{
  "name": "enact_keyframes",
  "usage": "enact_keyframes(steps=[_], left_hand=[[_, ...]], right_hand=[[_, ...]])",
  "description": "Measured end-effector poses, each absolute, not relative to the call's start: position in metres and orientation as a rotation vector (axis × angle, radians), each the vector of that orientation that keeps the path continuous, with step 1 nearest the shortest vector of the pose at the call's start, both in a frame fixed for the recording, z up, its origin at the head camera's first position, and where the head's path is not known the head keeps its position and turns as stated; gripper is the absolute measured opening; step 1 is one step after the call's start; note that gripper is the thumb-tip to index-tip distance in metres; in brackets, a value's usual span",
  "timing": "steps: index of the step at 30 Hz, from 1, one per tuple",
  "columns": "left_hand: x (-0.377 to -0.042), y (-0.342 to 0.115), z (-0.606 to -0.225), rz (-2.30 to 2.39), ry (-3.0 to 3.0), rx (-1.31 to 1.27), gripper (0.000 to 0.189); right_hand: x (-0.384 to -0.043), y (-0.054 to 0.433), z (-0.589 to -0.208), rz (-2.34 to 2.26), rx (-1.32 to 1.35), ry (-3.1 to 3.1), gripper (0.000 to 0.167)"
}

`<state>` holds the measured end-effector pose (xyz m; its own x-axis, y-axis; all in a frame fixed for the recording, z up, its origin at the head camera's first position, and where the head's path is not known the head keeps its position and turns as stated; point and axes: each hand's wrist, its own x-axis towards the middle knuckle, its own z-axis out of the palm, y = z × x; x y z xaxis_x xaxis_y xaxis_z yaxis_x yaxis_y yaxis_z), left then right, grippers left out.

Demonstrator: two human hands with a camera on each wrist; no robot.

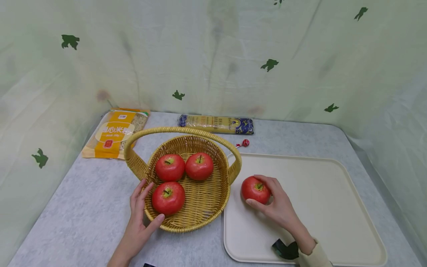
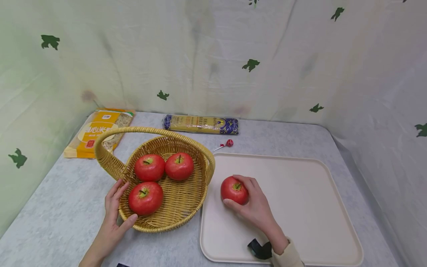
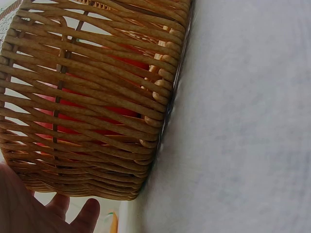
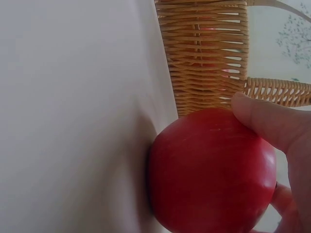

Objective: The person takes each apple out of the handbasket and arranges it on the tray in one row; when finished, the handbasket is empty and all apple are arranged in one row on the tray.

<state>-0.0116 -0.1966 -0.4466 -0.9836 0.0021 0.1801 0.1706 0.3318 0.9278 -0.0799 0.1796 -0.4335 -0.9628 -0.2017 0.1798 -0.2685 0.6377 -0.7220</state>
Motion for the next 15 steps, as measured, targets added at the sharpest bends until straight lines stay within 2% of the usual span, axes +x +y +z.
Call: enact_keyframes(steps=[15], left_hand=[[-0.0120, -0.1966, -0.4465, -1.734, -2.448, -0.149, 0.078]], right_hand=[[-0.0774, 0.1787, -0.4351, 1.309, 0.383, -2.769, 0.069]])
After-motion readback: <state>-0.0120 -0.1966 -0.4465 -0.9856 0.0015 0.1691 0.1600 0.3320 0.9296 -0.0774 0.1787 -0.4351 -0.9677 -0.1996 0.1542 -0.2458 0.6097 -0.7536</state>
